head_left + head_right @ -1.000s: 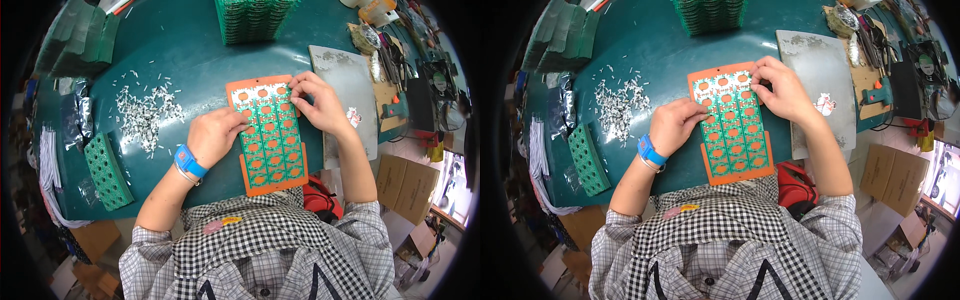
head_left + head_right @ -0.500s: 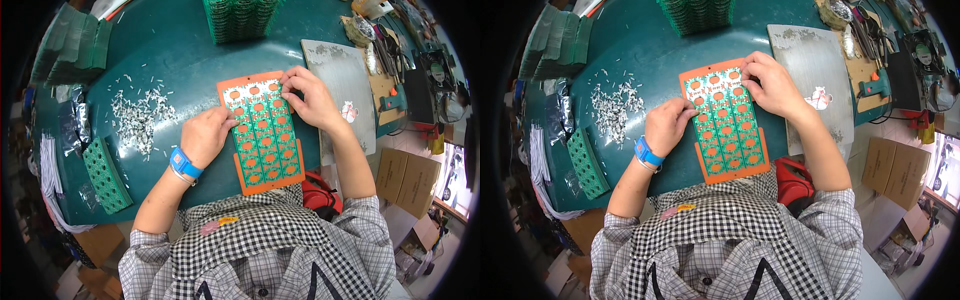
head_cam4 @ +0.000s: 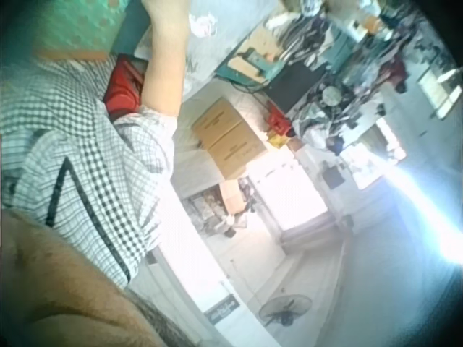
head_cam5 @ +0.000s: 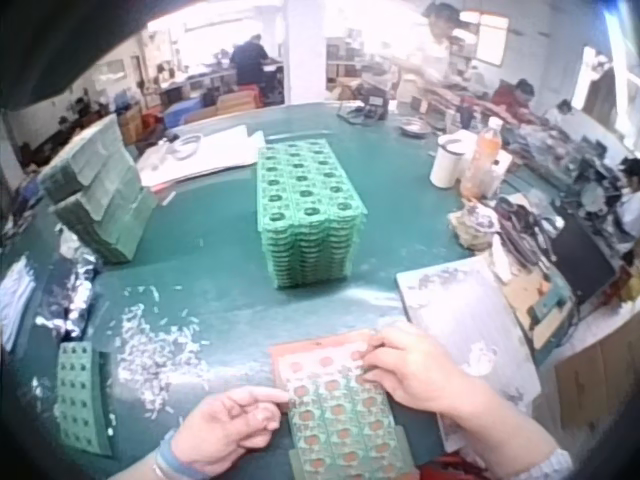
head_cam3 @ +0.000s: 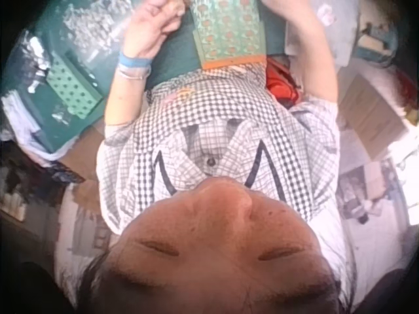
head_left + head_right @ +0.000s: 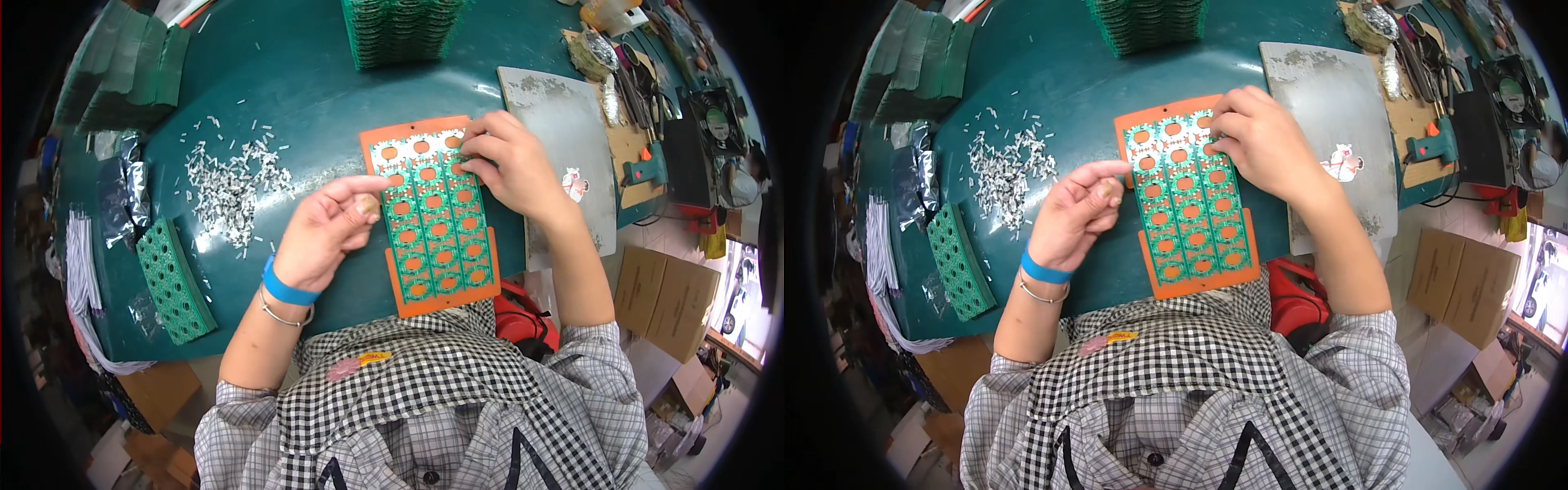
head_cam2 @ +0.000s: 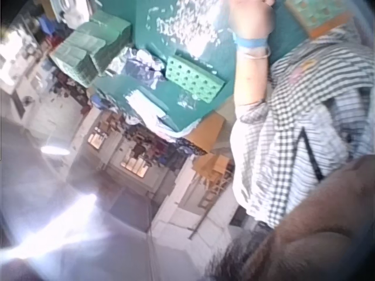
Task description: The person inserts small white cylindrical components into the holes of a green circuit board held in an orange jig. They pick components from a pile on the table and place them one by one into the board. The person occasionally flips the board over to check the placement of the components.
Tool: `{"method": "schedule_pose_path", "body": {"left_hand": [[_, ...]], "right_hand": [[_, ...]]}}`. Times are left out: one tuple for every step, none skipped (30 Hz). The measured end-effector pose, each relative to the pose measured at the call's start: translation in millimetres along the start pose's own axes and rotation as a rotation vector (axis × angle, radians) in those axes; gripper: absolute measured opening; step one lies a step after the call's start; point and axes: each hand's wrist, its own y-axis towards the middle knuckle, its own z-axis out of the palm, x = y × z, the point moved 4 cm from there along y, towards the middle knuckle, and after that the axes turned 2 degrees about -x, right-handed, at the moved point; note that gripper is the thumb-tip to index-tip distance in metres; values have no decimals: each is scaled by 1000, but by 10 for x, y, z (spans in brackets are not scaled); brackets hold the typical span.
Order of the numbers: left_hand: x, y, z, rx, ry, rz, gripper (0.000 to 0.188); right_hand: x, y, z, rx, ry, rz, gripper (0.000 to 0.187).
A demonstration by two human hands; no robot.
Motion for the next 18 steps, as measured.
{"method": "schedule_pose_path", "body": {"left_hand": [[43,-23,19,0,-40,-18,19],[110,-40,33,10,-82,-38,19],[163,-52,51,20,-123,-61,19],[190,-58,82,43,-210,-61,17],[200,-57,122,39,-259,-66,16],[214,-67,158,28,-308,-66,15],[230,-75,193,17,-357,-67,15],[254,-90,213,23,-396,-41,12],[297,-101,228,21,-406,-16,11],[347,-108,240,18,-416,9,11],[374,-111,248,17,-425,33,11],[381,-115,259,28,-460,40,13],[392,-118,276,27,-436,50,14],[403,-128,287,21,-409,62,15],[397,-142,285,16,-383,73,16],[378,-163,255,-61,-409,36,25],[342,-185,224,-99,-403,49,27],[305,-203,182,-132,-398,63,29]], "right_hand": [[64,5,-36,-21,18,16,17],[154,-15,-49,-44,88,22,17],[267,-29,-42,-68,158,30,17],[383,-42,-24,-92,229,37,17],[507,-61,-17,-114,291,60,16],[631,-66,15,-134,357,78,16],[718,-71,42,-153,424,96,15],[783,-75,75,-169,437,102,15],[831,-81,109,-185,451,107,14],[851,-88,132,-200,466,113,14],[850,-100,155,-211,458,106,14],[842,-116,178,-221,450,100,14],[839,-126,188,-232,442,93,14],[838,-128,188,-246,466,93,11],[795,-131,167,-256,498,140,10],[725,-135,122,-265,528,188,9],[634,-148,72,-271,555,237,8],[496,-161,15,-222,515,270,7]]}}
